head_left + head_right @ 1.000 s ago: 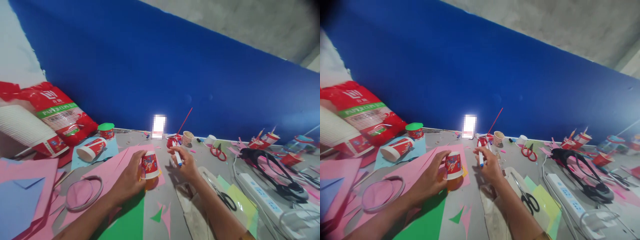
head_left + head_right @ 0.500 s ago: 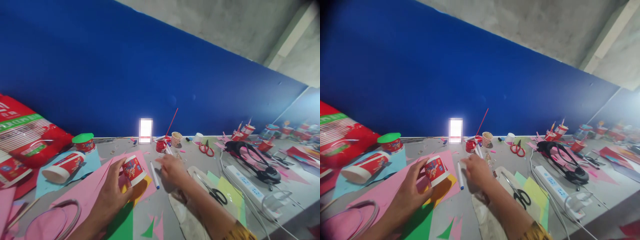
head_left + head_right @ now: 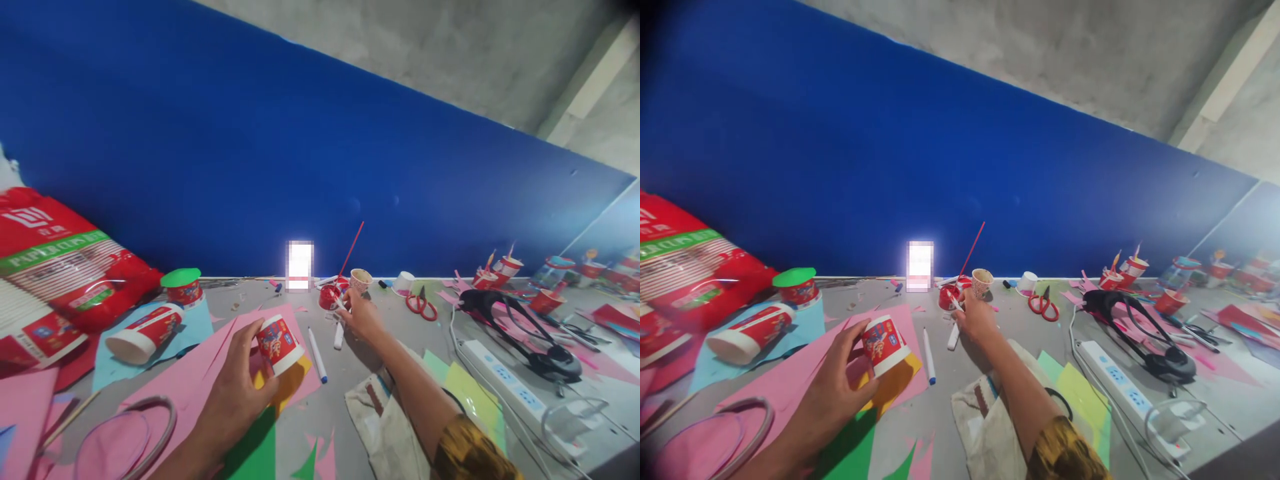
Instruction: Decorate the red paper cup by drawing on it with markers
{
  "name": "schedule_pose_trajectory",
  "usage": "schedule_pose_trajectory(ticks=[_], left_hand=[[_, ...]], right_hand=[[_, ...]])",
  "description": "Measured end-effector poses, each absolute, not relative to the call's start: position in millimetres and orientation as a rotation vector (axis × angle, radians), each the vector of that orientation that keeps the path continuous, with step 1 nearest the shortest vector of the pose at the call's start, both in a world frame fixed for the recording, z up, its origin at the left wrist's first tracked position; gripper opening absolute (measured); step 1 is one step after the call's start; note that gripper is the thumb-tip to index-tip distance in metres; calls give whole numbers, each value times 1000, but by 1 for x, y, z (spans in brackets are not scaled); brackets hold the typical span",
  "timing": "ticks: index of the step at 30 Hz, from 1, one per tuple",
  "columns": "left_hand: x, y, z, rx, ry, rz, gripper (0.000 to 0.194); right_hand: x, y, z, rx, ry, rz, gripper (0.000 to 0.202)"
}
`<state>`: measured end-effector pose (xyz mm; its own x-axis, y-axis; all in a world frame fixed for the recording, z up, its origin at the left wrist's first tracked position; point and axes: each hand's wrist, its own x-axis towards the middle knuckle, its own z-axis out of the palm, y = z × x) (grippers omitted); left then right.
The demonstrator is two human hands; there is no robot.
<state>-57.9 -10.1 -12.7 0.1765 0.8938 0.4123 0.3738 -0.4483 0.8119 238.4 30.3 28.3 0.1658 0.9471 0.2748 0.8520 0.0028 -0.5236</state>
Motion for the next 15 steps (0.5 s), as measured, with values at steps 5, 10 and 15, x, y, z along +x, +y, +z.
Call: schedule_pose_trajectory(ticks=[5, 10, 15], left_hand=[[-56, -13, -2, 1906, 1167, 1224, 76], [-52, -18, 10, 1807, 1073, 1163, 80], [-50, -17, 4, 1864, 1104, 1095, 85]], right_hand=[[224, -4, 51, -1346, -1683, 627, 23], [214, -51, 58, -841, -1588, 1288, 62], [213, -68, 49, -748, -1650, 1317, 89]])
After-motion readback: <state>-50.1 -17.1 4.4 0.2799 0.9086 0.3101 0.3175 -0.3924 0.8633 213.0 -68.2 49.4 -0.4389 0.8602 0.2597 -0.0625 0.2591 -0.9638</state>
